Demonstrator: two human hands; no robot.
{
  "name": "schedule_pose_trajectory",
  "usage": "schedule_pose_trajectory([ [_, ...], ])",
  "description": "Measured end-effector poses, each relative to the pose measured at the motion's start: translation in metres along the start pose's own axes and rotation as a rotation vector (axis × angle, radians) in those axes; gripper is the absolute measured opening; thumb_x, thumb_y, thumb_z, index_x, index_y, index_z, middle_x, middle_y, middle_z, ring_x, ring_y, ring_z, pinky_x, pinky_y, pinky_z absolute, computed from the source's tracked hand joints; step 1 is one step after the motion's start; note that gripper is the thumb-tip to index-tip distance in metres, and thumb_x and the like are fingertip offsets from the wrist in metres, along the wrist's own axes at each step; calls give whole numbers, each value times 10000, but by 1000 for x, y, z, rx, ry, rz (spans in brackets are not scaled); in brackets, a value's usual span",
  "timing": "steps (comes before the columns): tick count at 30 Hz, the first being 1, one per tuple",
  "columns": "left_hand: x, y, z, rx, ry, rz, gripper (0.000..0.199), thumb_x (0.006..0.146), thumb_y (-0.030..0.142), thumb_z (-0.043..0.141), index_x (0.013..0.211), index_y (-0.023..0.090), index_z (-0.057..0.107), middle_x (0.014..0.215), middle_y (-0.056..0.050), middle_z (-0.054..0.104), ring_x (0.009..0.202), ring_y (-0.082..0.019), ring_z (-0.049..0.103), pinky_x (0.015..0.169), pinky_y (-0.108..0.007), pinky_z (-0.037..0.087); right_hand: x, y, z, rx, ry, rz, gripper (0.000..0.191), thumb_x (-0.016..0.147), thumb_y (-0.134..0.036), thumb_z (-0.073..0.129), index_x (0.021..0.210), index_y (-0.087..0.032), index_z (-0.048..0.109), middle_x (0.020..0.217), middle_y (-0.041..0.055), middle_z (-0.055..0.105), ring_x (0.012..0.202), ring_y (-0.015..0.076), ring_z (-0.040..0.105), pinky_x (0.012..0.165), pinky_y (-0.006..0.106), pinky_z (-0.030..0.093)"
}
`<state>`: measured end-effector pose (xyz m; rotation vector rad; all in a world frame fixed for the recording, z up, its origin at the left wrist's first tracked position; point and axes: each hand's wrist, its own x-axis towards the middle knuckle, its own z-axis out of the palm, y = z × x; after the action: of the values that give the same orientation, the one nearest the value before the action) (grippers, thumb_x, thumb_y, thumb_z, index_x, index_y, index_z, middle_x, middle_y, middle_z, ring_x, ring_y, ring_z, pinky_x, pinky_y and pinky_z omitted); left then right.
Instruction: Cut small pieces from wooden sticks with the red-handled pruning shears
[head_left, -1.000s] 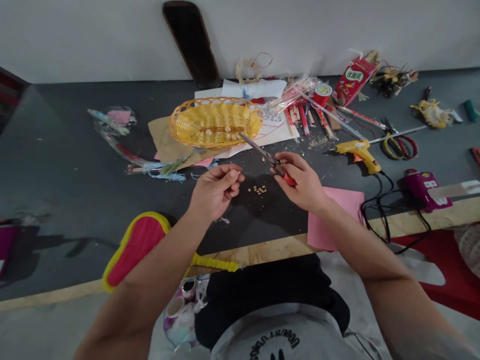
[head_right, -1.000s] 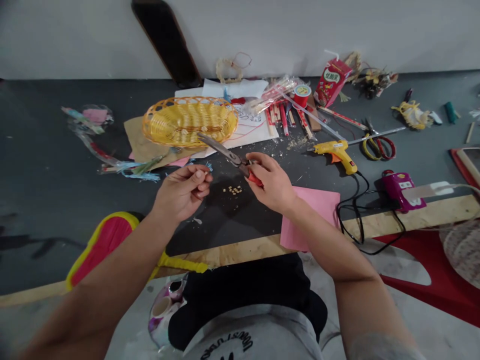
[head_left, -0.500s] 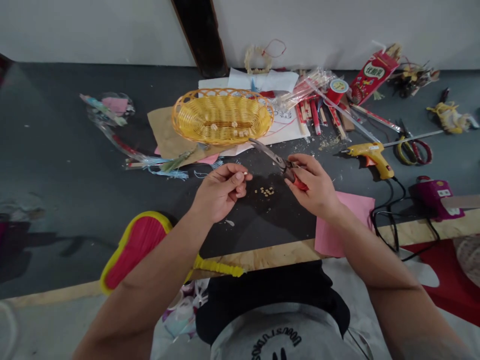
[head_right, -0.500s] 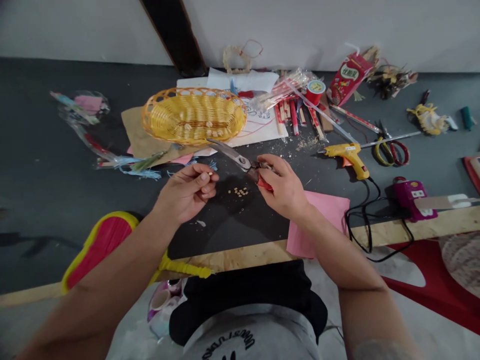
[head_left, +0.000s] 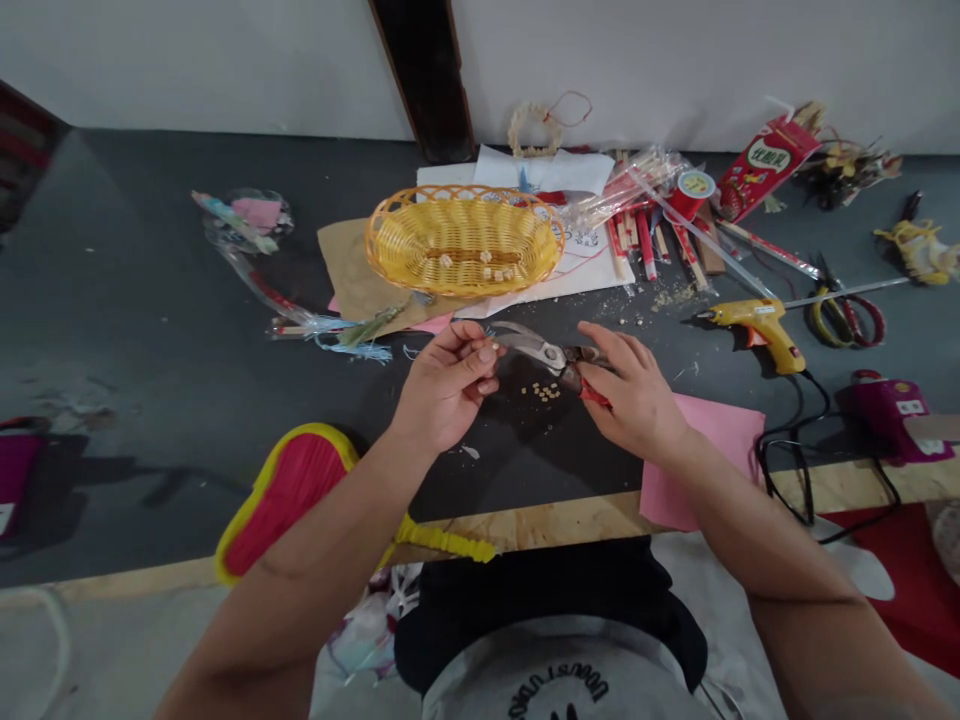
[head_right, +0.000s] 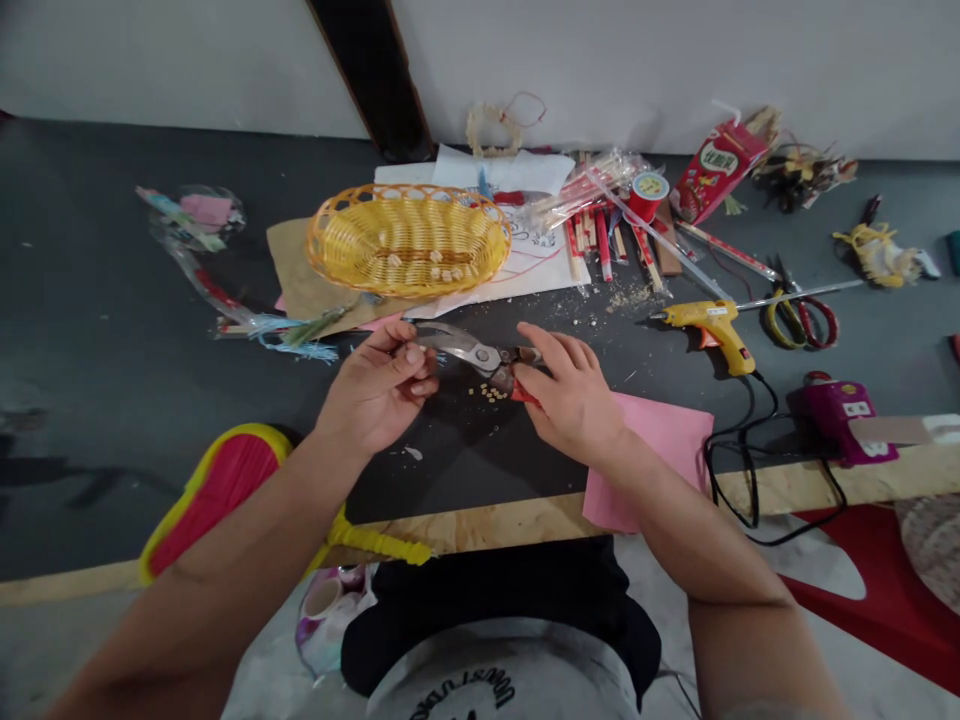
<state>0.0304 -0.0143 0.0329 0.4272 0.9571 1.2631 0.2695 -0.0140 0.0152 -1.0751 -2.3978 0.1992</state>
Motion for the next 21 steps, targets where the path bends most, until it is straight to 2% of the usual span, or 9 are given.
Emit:
schedule_pose_trajectory([
  [3, 2, -2, -3, 48, 5, 37, 481, 484, 205, 972, 798, 202, 608, 692, 53, 644, 544, -61, 497, 463, -166, 374, 0, 0, 2, -13, 2, -20, 244, 856, -118, 605, 1065, -225, 669, 1502, 152, 534, 1266, 361, 558, 1025, 563, 490],
  [5, 3, -6, -6, 203, -2, 135, 411, 550, 244, 939, 794, 203, 611, 715, 39, 659, 573, -77, 522, 489, -186, 389, 0, 3, 3, 7, 28, -14, 231, 860, -123, 608, 1062, -217, 669, 1480, 155, 554, 1231, 348, 589, 1008, 546, 511],
  [9, 2, -15, -12, 831, -38, 385, 160, 736, 254, 803, 810, 201, 672, 791, 3, 712, 666, -121, 587, 621, -246, 459, 3, 10, 6, 94, 157, 50, 220, 878, -147, 606, 1082, -205, 668, 1380, 166, 616, 1202, 317, 628, 1005, 512, 544],
  [11, 2, -19, -12, 1114, -63, 460, 54, 801, 227, 738, 833, 211, 698, 819, -3, 726, 731, -149, 619, 703, -278, 485, 4, 13, 6, 129, 196, 84, 222, 885, -160, 600, 1090, -211, 669, 1346, 162, 628, 1214, 305, 630, 1012, 501, 550],
  [13, 4, -21, -11, 1300, -72, 512, 16, 831, 212, 711, 844, 219, 710, 835, -11, 737, 822, -184, 649, 779, -307, 500, 6, 14, 5, 154, 208, 102, 213, 889, -165, 593, 1082, -209, 672, 1331, 167, 629, 1218, 299, 631, 1011, 495, 554],
  [17, 9, -25, -9, 1448, -43, 555, 33, 861, 230, 694, 870, 218, 724, 873, -33, 762, 927, -229, 672, 840, -340, 515, 7, 14, 5, 182, 215, 107, 202, 892, -165, 590, 1071, -202, 675, 1321, 171, 630, 1221, 295, 632, 1020, 490, 549],
  [21, 11, -21, -11, 1397, -50, 678, 186, 930, 187, 549, 963, 210, 731, 1018, -48, 783, 991, -215, 688, 921, -350, 520, 7, 15, 5, 195, 213, 103, 205, 889, -169, 590, 1072, -193, 680, 1321, 175, 628, 1224, 295, 628, 1029, 482, 542],
])
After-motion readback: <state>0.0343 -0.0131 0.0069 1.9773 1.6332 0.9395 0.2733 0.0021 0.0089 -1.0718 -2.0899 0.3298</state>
